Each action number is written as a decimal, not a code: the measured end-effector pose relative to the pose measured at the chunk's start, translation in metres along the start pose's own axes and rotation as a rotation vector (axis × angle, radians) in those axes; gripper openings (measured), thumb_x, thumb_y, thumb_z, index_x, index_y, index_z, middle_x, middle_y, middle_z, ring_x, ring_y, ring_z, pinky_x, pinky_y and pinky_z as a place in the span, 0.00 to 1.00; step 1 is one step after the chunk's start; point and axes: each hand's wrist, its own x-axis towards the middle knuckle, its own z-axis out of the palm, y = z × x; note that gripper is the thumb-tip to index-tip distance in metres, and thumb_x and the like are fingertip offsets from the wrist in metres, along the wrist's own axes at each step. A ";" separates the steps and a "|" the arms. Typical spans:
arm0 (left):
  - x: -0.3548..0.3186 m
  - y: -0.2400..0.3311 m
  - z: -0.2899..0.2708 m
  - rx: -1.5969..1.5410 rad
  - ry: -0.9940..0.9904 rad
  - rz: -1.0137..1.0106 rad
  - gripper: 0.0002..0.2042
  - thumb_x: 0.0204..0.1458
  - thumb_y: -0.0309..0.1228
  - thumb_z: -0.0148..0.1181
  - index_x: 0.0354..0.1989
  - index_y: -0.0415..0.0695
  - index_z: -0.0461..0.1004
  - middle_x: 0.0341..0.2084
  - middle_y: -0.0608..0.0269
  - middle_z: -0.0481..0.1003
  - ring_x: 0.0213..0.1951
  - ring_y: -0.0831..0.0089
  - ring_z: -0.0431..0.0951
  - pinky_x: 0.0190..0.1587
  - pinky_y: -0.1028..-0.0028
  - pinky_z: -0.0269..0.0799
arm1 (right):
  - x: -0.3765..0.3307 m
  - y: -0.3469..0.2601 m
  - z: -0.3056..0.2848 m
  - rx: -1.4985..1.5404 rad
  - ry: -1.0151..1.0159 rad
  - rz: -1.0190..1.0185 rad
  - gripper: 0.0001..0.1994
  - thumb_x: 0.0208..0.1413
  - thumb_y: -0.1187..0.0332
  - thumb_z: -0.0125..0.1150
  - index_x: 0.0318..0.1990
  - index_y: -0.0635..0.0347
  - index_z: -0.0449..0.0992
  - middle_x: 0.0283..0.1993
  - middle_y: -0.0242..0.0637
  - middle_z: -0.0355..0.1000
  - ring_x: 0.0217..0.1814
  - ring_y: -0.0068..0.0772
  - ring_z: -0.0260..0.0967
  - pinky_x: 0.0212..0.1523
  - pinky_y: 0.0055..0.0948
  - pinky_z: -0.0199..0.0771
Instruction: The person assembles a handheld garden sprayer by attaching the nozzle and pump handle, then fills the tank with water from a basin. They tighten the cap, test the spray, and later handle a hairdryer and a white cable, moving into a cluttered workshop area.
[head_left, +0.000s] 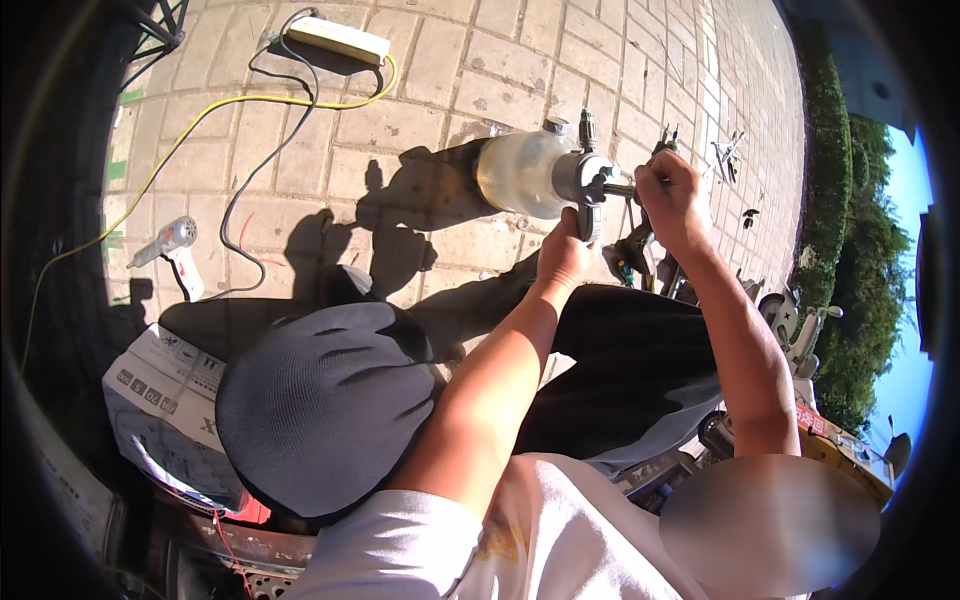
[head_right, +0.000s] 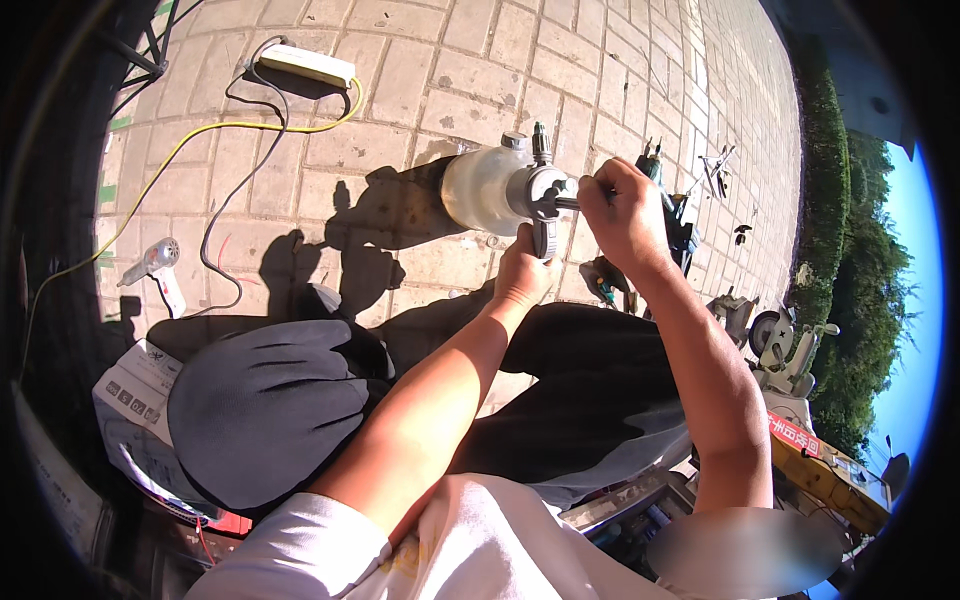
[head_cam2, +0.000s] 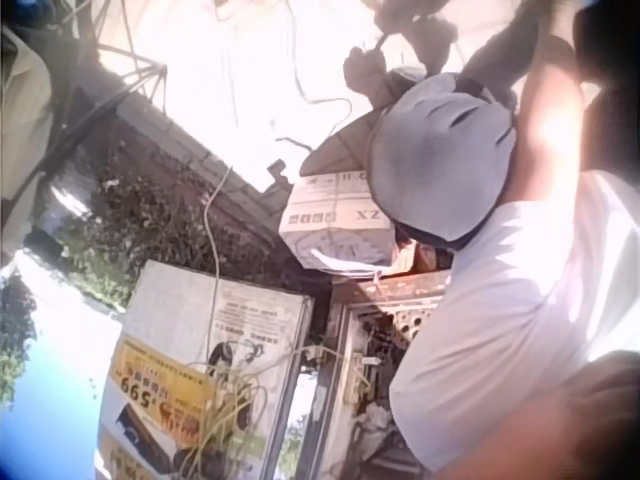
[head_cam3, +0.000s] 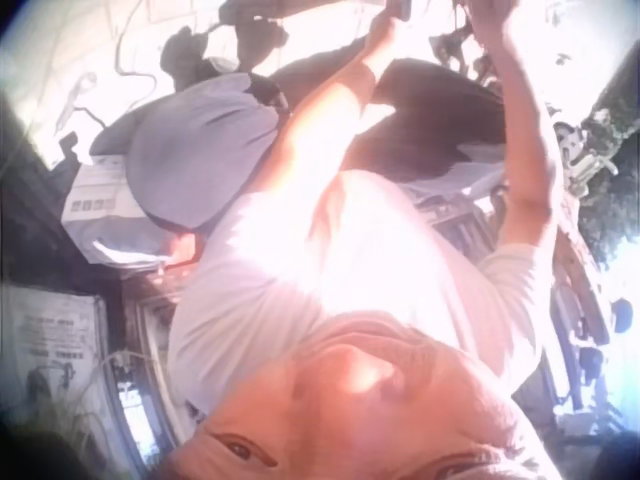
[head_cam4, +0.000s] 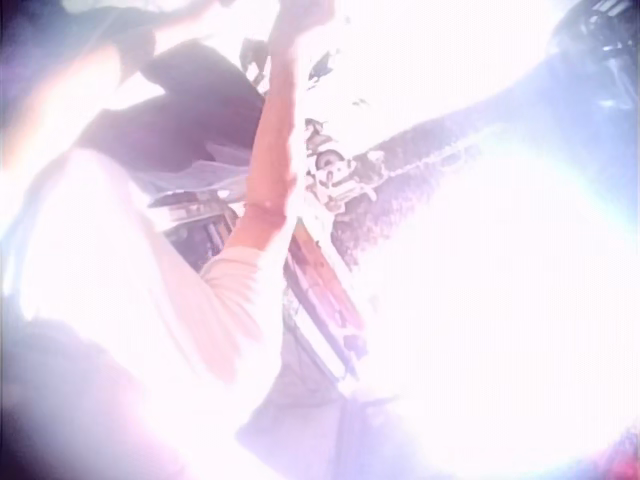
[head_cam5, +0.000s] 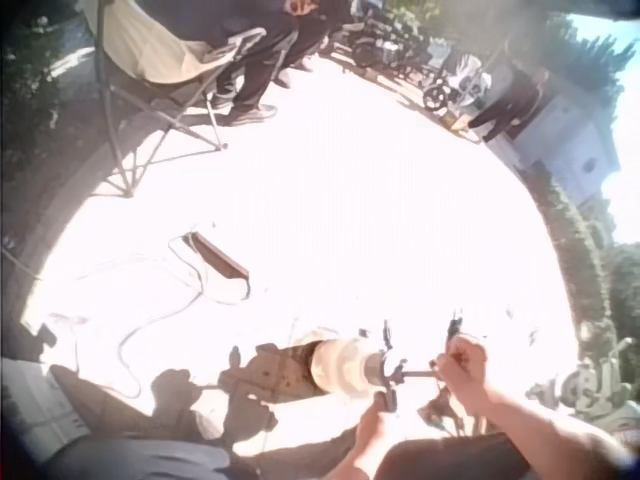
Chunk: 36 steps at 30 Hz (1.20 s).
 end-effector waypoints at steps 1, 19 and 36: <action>0.001 -0.003 -0.001 0.002 0.018 -0.001 0.16 0.50 0.35 0.62 0.38 0.41 0.62 0.25 0.38 0.75 0.31 0.40 0.76 0.32 0.50 0.72 | 0.001 -0.002 -0.014 0.066 0.005 -0.010 0.10 0.51 0.72 0.57 0.22 0.68 0.68 0.22 0.39 0.65 0.24 0.27 0.61 0.27 0.29 0.62; 0.005 -0.006 -0.003 0.027 0.008 -0.018 0.16 0.51 0.36 0.60 0.39 0.40 0.62 0.25 0.38 0.75 0.31 0.40 0.76 0.31 0.50 0.73 | 0.004 -0.012 -0.020 0.088 0.008 -0.001 0.11 0.51 0.72 0.57 0.21 0.67 0.66 0.19 0.37 0.61 0.22 0.25 0.59 0.25 0.29 0.61; 0.003 -0.003 0.002 0.013 0.004 0.012 0.17 0.48 0.35 0.62 0.39 0.40 0.62 0.25 0.38 0.75 0.33 0.40 0.76 0.32 0.50 0.73 | 0.003 -0.011 -0.016 -0.037 0.092 -0.014 0.10 0.49 0.71 0.58 0.21 0.67 0.67 0.21 0.43 0.64 0.22 0.38 0.63 0.27 0.33 0.65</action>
